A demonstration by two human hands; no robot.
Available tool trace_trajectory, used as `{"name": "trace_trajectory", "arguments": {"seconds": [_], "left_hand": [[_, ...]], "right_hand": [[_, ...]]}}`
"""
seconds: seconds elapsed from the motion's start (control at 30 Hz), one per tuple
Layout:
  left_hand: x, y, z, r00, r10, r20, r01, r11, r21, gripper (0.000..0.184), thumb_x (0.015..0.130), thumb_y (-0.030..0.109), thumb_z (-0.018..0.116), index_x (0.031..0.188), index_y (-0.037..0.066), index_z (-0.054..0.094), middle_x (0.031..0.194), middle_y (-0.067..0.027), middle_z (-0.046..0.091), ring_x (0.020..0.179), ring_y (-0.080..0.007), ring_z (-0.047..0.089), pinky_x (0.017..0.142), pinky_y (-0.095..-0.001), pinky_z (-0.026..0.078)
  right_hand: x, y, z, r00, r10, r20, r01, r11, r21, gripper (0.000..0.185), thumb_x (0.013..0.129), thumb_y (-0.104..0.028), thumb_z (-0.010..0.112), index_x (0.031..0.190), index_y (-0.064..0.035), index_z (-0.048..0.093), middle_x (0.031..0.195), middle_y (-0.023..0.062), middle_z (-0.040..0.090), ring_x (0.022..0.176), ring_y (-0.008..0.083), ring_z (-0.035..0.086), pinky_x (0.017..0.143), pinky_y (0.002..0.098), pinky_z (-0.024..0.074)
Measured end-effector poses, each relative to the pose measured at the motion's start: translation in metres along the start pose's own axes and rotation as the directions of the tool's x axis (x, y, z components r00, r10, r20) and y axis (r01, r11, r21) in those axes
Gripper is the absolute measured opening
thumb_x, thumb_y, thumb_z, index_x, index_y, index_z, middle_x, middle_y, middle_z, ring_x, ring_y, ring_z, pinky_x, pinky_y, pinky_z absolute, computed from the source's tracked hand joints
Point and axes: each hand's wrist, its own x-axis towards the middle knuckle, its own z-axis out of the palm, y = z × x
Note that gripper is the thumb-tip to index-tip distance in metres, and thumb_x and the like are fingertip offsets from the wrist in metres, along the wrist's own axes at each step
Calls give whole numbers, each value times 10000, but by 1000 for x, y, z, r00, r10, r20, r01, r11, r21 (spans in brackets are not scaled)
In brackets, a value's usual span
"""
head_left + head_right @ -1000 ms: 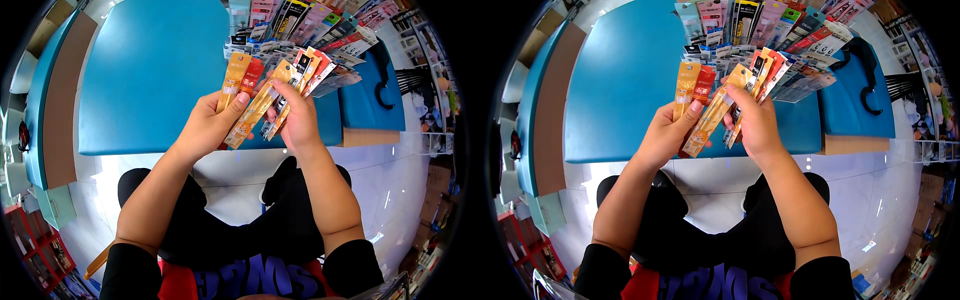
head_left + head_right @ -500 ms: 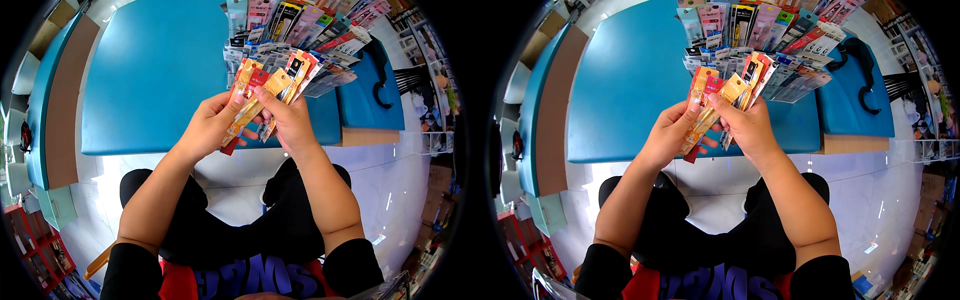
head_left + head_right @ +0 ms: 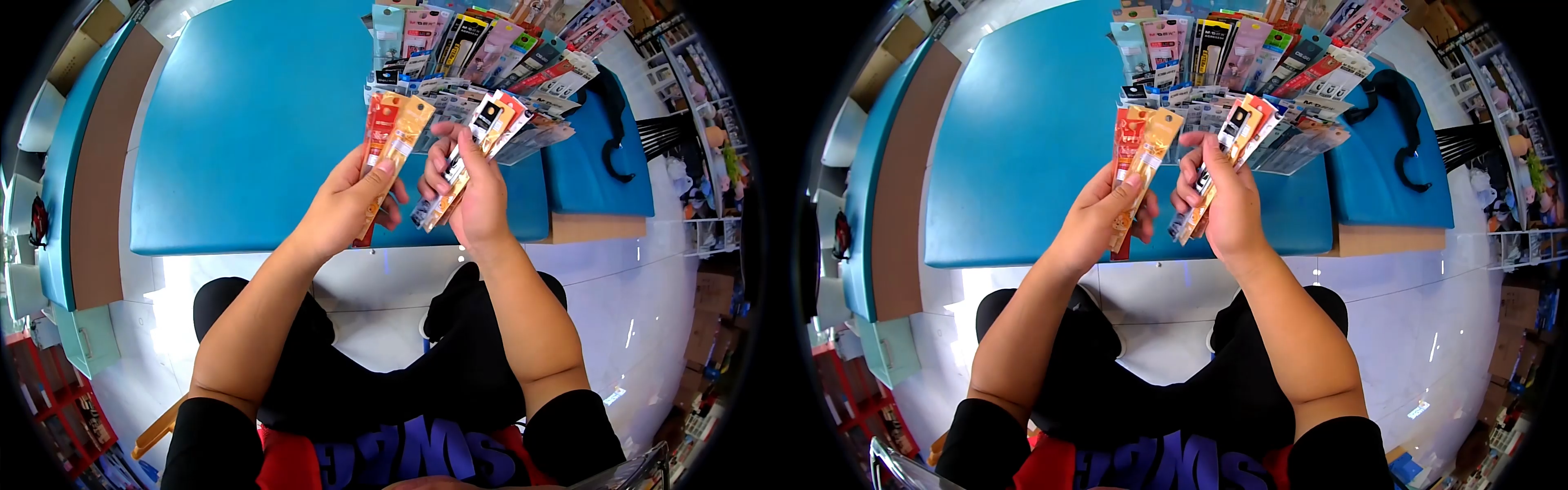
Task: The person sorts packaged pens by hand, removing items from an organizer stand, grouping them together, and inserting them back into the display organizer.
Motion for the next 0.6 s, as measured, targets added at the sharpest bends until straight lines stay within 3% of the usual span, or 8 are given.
{"name": "trace_trajectory", "arguments": {"seconds": [0.17,0.27,0.33,0.37,0.4,0.47,0.53,0.6], "left_hand": [[4,-5,-10,998,-59,13,60,989,-134,302,1080,255,496,1288,42,549,870,-22,570,709,-129,564,689,-322,534],[17,-32,-24,995,-60,80,79,959,-271,345,1046,306,538,1255,35,579,927,-44,637,720,-121,598,643,-291,530],[5,-10,-2,979,-154,138,195,909,-368,426,1043,372,558,1249,2,597,979,-80,692,773,-136,665,654,-293,551],[9,-17,-5,977,-80,198,139,942,-307,535,1044,475,572,1257,-16,593,1024,-108,721,824,-157,706,681,-305,578],[5,-11,-8,942,-103,318,193,944,-266,614,1034,526,590,1395,32,544,1232,-129,693,999,-187,717,836,-362,612],[-1,-10,0,952,-107,288,151,979,-135,660,995,543,656,1391,33,519,1168,-115,703,978,-191,718,818,-390,626],[-2,-9,0,930,-154,333,216,964,-157,635,973,536,692,1338,46,521,1022,-115,707,841,-185,719,715,-342,632],[-3,-7,-2,901,-176,395,250,958,-142,605,979,538,683,1303,50,534,961,-122,703,771,-180,713,651,-313,625]], "right_hand": [[4,3,-13,988,-20,152,43,987,-155,460,1145,-433,348,1162,-43,592,945,-2,548,905,82,546,842,252,461],[-8,-1,-3,981,-9,191,77,934,-350,448,1127,-480,376,1136,-70,555,987,26,550,941,105,548,905,278,457],[-12,5,-4,969,-23,244,139,873,-467,453,1134,-497,342,1160,-91,541,1026,34,555,998,114,563,938,280,452],[-14,3,1,960,4,281,153,832,-534,468,1135,-503,322,1164,-88,536,1055,41,561,1022,126,567,957,288,450],[-15,0,4,949,36,312,164,789,-592,483,1137,-509,303,1167,-84,530,1084,49,566,1046,138,572,975,296,449],[-13,2,2,918,-15,397,293,701,-650,468,1155,-432,288,1098,-59,565,1071,69,623,995,182,587,915,335,473],[-18,2,6,938,-29,344,285,628,-724,506,1146,-459,304,1087,-48,593,1079,99,677,984,182,637,851,348,503],[-23,-15,9,954,223,202,39,574,-818,496,1137,-457,352,1110,-36,612,1067,109,694,965,167,654,821,344,515]]}}
